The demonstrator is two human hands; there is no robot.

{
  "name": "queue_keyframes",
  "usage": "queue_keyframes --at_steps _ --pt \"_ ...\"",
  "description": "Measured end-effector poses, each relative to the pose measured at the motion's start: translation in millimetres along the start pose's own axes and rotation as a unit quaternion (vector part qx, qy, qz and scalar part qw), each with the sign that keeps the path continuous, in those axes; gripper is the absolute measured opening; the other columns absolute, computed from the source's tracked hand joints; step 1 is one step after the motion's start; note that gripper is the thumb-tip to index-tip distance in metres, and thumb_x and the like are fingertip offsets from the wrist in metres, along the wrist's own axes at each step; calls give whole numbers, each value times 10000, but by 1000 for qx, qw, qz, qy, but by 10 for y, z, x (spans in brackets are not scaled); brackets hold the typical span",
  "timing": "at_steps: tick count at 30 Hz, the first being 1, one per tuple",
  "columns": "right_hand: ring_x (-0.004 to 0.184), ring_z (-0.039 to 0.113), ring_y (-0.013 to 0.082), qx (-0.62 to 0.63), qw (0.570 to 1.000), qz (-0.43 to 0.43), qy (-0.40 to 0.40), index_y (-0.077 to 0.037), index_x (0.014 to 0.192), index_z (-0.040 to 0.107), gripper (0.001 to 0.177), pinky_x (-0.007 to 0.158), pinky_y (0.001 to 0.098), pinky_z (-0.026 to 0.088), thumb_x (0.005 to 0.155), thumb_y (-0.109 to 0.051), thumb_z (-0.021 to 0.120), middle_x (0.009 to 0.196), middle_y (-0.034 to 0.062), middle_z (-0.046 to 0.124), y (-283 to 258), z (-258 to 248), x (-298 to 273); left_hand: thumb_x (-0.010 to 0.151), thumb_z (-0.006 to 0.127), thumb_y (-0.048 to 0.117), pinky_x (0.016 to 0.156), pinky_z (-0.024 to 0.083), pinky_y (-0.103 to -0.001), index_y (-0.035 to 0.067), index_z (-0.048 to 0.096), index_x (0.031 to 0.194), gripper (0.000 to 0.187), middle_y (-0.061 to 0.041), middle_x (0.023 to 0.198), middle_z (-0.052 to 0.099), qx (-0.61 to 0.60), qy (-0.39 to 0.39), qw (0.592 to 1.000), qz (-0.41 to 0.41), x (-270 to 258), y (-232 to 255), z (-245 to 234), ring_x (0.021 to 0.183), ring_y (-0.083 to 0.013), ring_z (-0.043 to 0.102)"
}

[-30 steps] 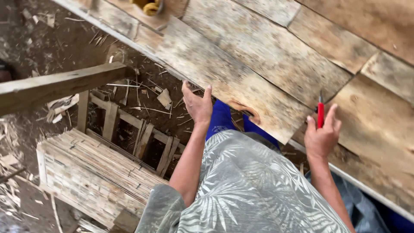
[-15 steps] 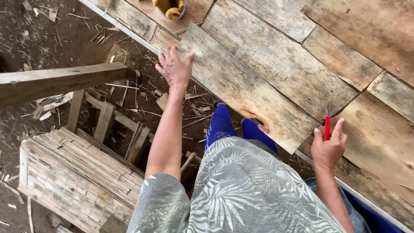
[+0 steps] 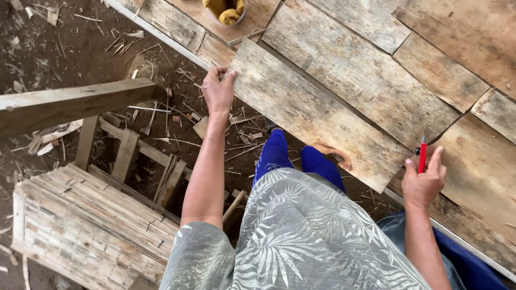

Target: Trimming and fitting thin wooden boards onto a structure using a utility knife.

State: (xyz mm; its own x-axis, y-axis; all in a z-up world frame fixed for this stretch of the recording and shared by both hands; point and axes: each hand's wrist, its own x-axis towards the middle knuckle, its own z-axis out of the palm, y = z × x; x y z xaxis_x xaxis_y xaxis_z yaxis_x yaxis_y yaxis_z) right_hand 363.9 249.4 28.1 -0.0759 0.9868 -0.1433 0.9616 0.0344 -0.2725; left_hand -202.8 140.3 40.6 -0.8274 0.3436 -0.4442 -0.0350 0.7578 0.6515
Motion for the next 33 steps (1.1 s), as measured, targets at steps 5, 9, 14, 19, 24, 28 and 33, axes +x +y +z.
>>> queue_keyframes --at_steps 5,9,14,19,24,28,33 --pt "815 602 317 -5 1000 -3 5 -69 1653 396 873 673 455 544 942 -151 895 1114 219 595 34 26 -6 930 747 389 653 584 -371 250 656 1053 206 0 939 798 161 48 983 77 22 -58 51 800 -195 748" --pt "816 621 357 -13 1000 11 1 -78 1651 412 860 708 492 544 937 -160 882 1080 220 585 20 36 16 929 745 443 757 580 -401 235 662 1188 343 -28 1050 786 236 16 967 97 144 -104 85 915 -240 751" --pt "1085 552 512 -12 992 -118 35 37 1600 436 896 927 539 461 842 -103 891 1283 353 673 268 154 46 853 797 504 654 541 -443 283 722 1107 345 -9 975 766 344 110 897 255 155 -204 140 847 -283 718" --pt "1006 594 419 84 994 -8 62 -157 1571 490 903 956 466 450 783 -93 927 1165 227 603 362 192 18 826 901 567 730 509 -445 294 735 1180 477 -62 936 772 373 86 892 239 98 -126 221 867 -284 683" --pt "834 560 232 87 995 53 -12 -227 1614 380 855 749 393 515 906 -152 854 1025 77 586 92 23 53 819 947 543 875 420 -498 284 725 1183 499 -89 1043 741 341 42 926 157 202 -16 160 957 -258 611" --pt "899 662 218 121 992 34 31 -152 1547 467 701 826 352 589 921 -36 761 1071 73 676 124 -1 -3 788 996 384 696 528 -378 205 783 1116 430 -18 978 795 270 42 945 177 397 -191 161 835 -174 687" --pt "738 588 241 131 986 65 86 -119 1126 728 242 707 386 462 893 -162 775 849 53 677 41 47 -217 801 940 143 742 667 -284 166 782 1041 289 -35 980 824 147 28 976 159 455 -304 116 850 -165 801"
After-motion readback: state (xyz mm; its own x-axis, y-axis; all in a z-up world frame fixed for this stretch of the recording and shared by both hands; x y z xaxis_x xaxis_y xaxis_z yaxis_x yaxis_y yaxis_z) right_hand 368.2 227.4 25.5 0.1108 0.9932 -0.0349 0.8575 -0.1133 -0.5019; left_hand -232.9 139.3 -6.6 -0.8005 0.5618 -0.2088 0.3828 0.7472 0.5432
